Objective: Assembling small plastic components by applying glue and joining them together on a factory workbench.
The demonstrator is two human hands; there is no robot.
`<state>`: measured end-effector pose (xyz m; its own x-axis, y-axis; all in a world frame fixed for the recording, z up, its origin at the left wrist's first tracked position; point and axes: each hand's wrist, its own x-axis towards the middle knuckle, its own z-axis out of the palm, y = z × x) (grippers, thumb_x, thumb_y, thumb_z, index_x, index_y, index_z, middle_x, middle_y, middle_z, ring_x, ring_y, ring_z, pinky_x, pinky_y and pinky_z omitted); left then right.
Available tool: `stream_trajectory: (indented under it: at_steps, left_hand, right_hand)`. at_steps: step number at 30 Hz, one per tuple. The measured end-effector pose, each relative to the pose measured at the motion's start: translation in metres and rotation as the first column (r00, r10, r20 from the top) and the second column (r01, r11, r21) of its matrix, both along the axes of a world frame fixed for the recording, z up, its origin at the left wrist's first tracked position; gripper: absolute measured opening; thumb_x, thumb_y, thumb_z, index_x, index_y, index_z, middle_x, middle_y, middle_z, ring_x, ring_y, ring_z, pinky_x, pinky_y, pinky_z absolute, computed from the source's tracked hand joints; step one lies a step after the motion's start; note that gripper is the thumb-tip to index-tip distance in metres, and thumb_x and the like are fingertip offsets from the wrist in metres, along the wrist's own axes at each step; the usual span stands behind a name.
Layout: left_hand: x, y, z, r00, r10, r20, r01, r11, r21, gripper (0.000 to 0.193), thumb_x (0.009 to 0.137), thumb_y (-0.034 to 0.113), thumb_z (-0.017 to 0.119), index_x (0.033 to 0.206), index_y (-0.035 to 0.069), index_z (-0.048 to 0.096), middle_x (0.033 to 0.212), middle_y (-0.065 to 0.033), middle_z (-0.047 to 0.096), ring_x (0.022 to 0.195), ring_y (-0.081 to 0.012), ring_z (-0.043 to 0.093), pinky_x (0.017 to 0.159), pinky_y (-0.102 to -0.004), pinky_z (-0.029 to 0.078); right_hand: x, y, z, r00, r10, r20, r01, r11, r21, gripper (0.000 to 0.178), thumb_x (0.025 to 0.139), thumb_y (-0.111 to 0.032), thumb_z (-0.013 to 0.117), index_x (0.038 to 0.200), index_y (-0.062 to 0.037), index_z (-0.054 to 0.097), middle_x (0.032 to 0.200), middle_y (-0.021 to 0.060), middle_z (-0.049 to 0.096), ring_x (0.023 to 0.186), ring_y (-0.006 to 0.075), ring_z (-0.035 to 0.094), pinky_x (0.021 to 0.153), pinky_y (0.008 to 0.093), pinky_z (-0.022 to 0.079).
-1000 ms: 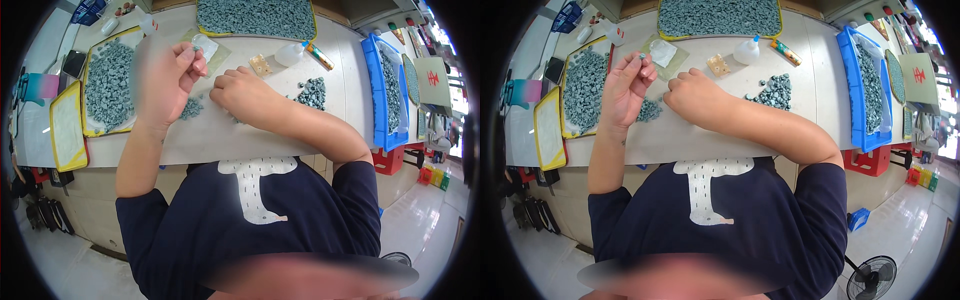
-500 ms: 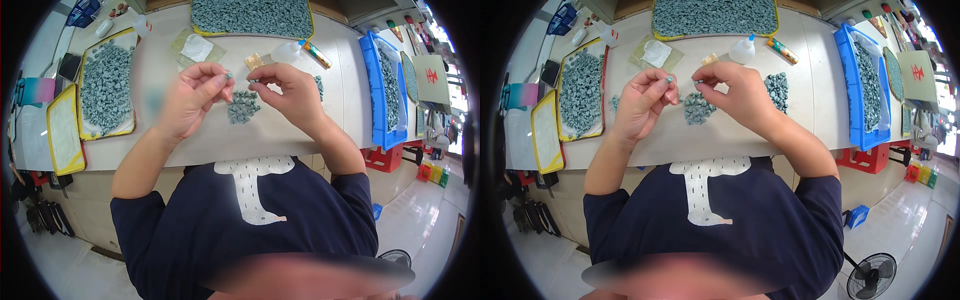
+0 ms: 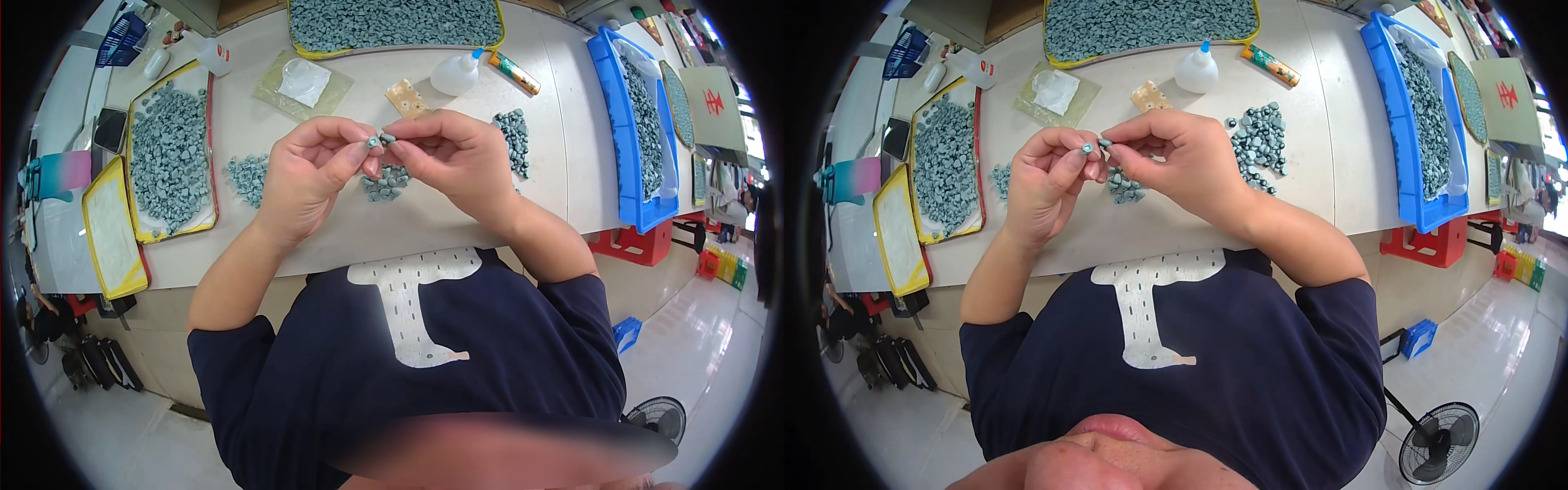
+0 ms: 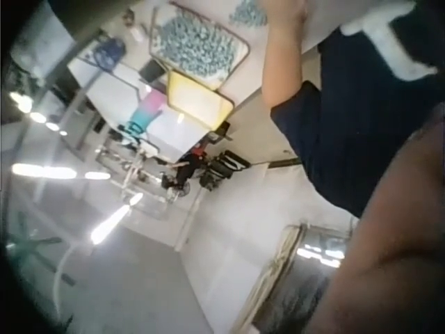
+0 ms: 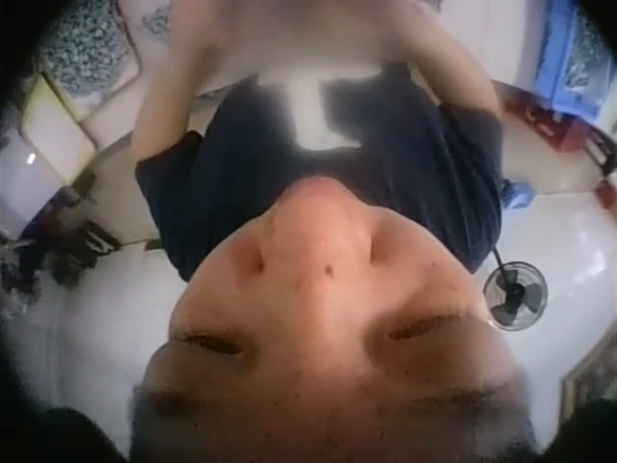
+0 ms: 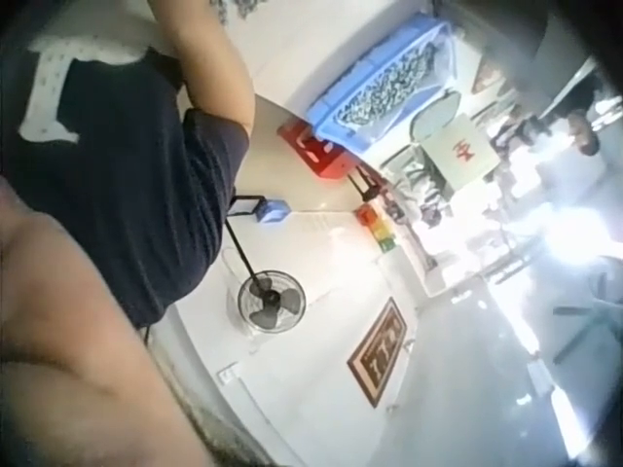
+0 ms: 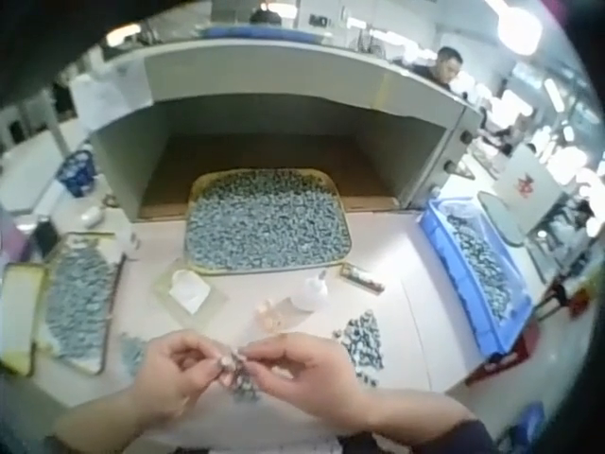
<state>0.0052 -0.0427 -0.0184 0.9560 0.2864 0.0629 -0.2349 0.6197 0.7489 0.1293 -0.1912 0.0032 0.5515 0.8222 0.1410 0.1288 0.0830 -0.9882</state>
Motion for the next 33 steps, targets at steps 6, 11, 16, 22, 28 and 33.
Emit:
stream_trajectory:
  at_steps: [6, 11, 16, 22, 28, 33]
  left_hand:
    - [-0.005, 0.000, 0.002, 0.990, 0.092, -0.108, -0.078, 0.988, 0.130, 0.014, 0.089, -0.001, 0.059, 0.103, -0.004, 0.059, 0.096, -0.0103, 0.064, 0.084, -0.0156, 0.063, 0.079, -0.0290, 0.053]
    - [-0.008, 0.003, 0.003, 0.988, 0.124, -0.088, -0.104, 0.974, 0.203, 0.015, 0.089, -0.001, 0.060, 0.104, -0.004, 0.059, 0.096, -0.0097, 0.064, 0.085, -0.0152, 0.064, 0.079, -0.0269, 0.053]
    - [-0.011, 0.004, 0.004, 0.982, 0.166, -0.091, -0.133, 0.947, 0.292, 0.016, 0.090, 0.000, 0.060, 0.105, -0.004, 0.059, 0.097, -0.0095, 0.065, 0.085, -0.0152, 0.065, 0.079, -0.0260, 0.053]
    - [-0.013, 0.010, 0.001, 0.980, 0.184, -0.074, -0.153, 0.940, 0.305, 0.017, 0.090, 0.000, 0.060, 0.106, -0.004, 0.060, 0.099, -0.0096, 0.064, 0.086, -0.0153, 0.065, 0.078, -0.0254, 0.053]
    - [-0.013, 0.011, 0.003, 0.971, 0.234, -0.057, -0.189, 0.886, 0.422, 0.016, 0.088, -0.003, 0.061, 0.104, -0.004, 0.062, 0.098, -0.0093, 0.065, 0.085, -0.0149, 0.064, 0.077, -0.0252, 0.053]
    - [-0.010, 0.014, 0.009, 0.920, 0.347, 0.181, -0.368, 0.612, 0.700, 0.017, 0.082, -0.008, 0.064, 0.098, -0.002, 0.063, 0.095, -0.0100, 0.066, 0.082, -0.0160, 0.064, 0.073, -0.0256, 0.053]
  right_hand:
    - [-0.001, 0.012, 0.005, 0.692, -0.212, 0.690, 0.075, 0.972, 0.223, 0.021, 0.073, 0.005, 0.072, 0.092, 0.0001, 0.068, 0.089, 0.0110, 0.070, 0.077, 0.0185, 0.068, 0.067, 0.0240, 0.055]
    - [-0.004, 0.018, 0.001, 0.620, -0.306, 0.722, 0.070, 0.939, 0.338, 0.023, 0.068, 0.007, 0.074, 0.089, -0.0004, 0.069, 0.087, 0.0118, 0.069, 0.072, 0.0202, 0.068, 0.061, 0.0244, 0.055]
    - [-0.007, 0.023, 0.000, 0.587, -0.326, 0.741, 0.043, 0.927, 0.373, 0.024, 0.067, 0.007, 0.075, 0.090, -0.0001, 0.068, 0.086, 0.0107, 0.069, 0.070, 0.0191, 0.067, 0.059, 0.0250, 0.055]
    - [-0.009, 0.029, -0.003, 0.561, -0.318, 0.765, 0.033, 0.931, 0.363, 0.023, 0.067, 0.008, 0.075, 0.088, 0.0001, 0.068, 0.085, 0.0102, 0.068, 0.069, 0.0181, 0.066, 0.058, 0.0248, 0.054]
    - [-0.013, 0.032, -0.013, 0.665, -0.321, 0.674, 0.062, 0.923, 0.379, 0.022, 0.067, 0.008, 0.075, 0.085, -0.0004, 0.067, 0.086, 0.0107, 0.069, 0.071, 0.0182, 0.067, 0.059, 0.0250, 0.054]
    - [-0.010, 0.035, -0.011, 0.756, -0.282, 0.591, 0.083, 0.936, 0.341, 0.024, 0.066, 0.008, 0.075, 0.086, -0.0011, 0.067, 0.086, 0.0109, 0.069, 0.072, 0.0181, 0.067, 0.060, 0.0248, 0.054]
